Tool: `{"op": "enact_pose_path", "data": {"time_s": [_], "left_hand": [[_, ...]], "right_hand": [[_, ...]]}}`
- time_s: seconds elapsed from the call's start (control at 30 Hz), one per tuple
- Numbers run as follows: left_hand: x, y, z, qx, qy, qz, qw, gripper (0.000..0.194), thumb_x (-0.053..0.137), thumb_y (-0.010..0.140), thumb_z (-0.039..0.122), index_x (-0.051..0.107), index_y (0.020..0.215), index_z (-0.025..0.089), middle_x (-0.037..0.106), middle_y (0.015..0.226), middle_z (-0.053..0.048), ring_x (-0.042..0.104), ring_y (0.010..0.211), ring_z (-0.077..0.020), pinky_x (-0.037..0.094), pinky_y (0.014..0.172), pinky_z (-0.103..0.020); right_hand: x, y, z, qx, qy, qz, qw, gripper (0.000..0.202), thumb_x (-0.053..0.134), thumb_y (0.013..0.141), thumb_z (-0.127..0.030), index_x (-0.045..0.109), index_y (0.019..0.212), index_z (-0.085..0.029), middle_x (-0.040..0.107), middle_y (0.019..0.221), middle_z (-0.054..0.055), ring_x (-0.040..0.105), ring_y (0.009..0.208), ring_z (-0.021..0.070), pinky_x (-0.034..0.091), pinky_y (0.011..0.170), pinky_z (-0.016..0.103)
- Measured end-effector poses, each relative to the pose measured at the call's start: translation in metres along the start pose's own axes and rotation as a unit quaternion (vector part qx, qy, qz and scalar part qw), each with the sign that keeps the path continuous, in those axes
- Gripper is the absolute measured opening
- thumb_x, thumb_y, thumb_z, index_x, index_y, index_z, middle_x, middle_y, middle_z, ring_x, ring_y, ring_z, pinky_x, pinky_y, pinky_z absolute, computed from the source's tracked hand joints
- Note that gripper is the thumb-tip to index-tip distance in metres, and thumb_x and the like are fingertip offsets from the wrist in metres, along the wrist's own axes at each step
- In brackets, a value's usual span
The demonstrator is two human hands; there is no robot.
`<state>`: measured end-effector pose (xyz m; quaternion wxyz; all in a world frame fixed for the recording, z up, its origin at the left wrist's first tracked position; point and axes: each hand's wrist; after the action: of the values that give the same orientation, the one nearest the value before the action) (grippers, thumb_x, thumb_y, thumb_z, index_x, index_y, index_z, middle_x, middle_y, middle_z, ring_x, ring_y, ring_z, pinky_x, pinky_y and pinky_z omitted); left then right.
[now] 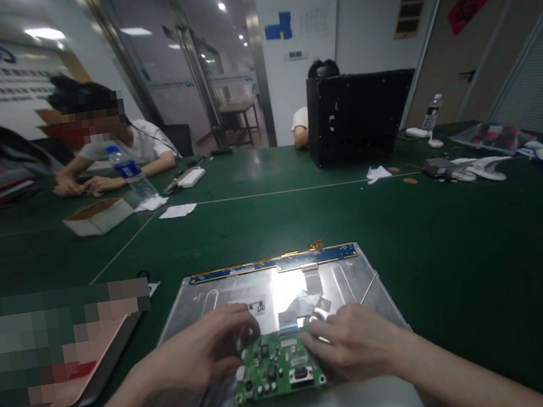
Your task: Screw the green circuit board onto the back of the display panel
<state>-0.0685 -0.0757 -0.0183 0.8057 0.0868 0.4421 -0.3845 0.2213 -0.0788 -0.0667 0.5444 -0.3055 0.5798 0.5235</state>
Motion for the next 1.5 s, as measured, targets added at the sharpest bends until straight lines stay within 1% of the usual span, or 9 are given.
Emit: {"op": "enact_pose_path", "data": {"time_s": [0.27,0.37,0.5,0.7,0.87,1.07,1.23,1.37,1.5], "left_hand": [[-0.004,0.004,-0.004,0.006,-0.051,-0.006,0.999,0.015,0.057,0.084,0.022,0.067,0.095,0.021,0.060,0.090,-0.003,0.054,0.080,-0.0185,0.039,0.067,-0.027],[-0.004,0.005,-0.008,0.014,-0.062,-0.008,0.998,0.017,0.058,0.087,0.031,0.069,0.095,0.020,0.062,0.088,-0.004,0.055,0.077,-0.0181,0.039,0.066,-0.027],[-0.005,0.004,-0.012,0.012,-0.071,-0.014,0.997,0.019,0.059,0.087,0.030,0.070,0.098,0.020,0.064,0.087,-0.004,0.056,0.078,-0.0187,0.040,0.068,-0.028],[-0.004,0.004,-0.011,-0.040,-0.087,-0.028,0.995,0.018,0.060,0.080,0.023,0.068,0.095,0.018,0.063,0.079,-0.001,0.054,0.068,-0.0164,0.039,0.059,-0.025],[0.001,0.007,-0.010,-0.069,-0.073,-0.022,0.995,0.022,0.063,0.071,0.019,0.063,0.092,0.017,0.057,0.075,0.001,0.051,0.066,-0.0153,0.036,0.056,-0.025],[-0.002,0.005,-0.007,-0.074,-0.076,-0.037,0.994,0.028,0.062,0.067,0.019,0.061,0.095,0.018,0.056,0.077,0.001,0.050,0.069,-0.0162,0.035,0.057,-0.025],[-0.004,0.004,-0.007,-0.072,-0.082,-0.039,0.993,0.030,0.067,0.066,0.021,0.062,0.095,0.019,0.057,0.078,0.001,0.051,0.070,-0.0169,0.037,0.060,-0.025],[-0.002,0.005,-0.009,-0.071,-0.089,-0.034,0.993,0.031,0.071,0.068,0.026,0.063,0.098,0.019,0.057,0.078,0.001,0.052,0.070,-0.0170,0.038,0.060,-0.025],[0.000,0.006,-0.011,-0.076,-0.079,-0.022,0.994,0.029,0.072,0.069,0.026,0.064,0.096,0.018,0.055,0.076,0.002,0.051,0.069,-0.0167,0.037,0.060,-0.026]], "right_hand": [[0.002,0.000,0.010,0.106,0.149,0.066,0.981,0.023,0.048,0.079,-0.013,0.062,0.097,-0.014,0.068,0.072,0.004,0.058,0.056,0.0124,0.030,0.046,0.025],[0.001,0.000,0.011,0.119,0.157,0.074,0.978,0.024,0.047,0.079,-0.011,0.062,0.097,-0.014,0.068,0.073,0.003,0.060,0.058,0.0127,0.031,0.047,0.025],[0.002,-0.001,0.011,0.119,0.162,0.073,0.977,0.024,0.049,0.080,-0.014,0.062,0.099,-0.015,0.069,0.076,0.003,0.060,0.060,0.0131,0.032,0.048,0.025],[-0.001,-0.004,0.015,0.090,0.124,0.023,0.988,0.028,0.052,0.084,-0.021,0.061,0.110,-0.020,0.072,0.095,0.007,0.062,0.064,0.0144,0.034,0.050,0.026],[-0.006,-0.003,0.015,0.118,0.132,-0.054,0.983,0.030,0.055,0.085,-0.022,0.061,0.114,-0.027,0.069,0.104,0.004,0.062,0.069,0.0142,0.036,0.054,0.027],[-0.012,-0.001,0.017,0.158,0.198,-0.079,0.964,0.034,0.054,0.086,-0.020,0.058,0.120,-0.024,0.066,0.105,0.005,0.061,0.078,0.0154,0.039,0.061,0.028],[-0.020,0.001,0.019,0.185,0.226,-0.094,0.952,0.035,0.057,0.087,-0.038,0.060,0.117,-0.022,0.064,0.099,0.006,0.057,0.073,0.0164,0.038,0.062,0.030],[-0.024,0.003,0.015,0.189,0.238,-0.107,0.947,0.058,0.063,0.076,-0.059,0.058,0.120,-0.022,0.061,0.102,0.007,0.056,0.076,0.0194,0.037,0.064,0.033],[-0.024,0.004,0.011,0.195,0.244,-0.123,0.942,0.064,0.065,0.071,-0.061,0.056,0.121,-0.022,0.059,0.104,0.008,0.056,0.078,0.0207,0.037,0.064,0.033]]}}
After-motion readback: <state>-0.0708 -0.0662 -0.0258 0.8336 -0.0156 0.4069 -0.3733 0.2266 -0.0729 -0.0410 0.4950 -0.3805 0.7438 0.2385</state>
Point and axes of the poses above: each hand's wrist, its own y-axis towards the middle knuckle, its own x-axis out of the palm, z = x × y
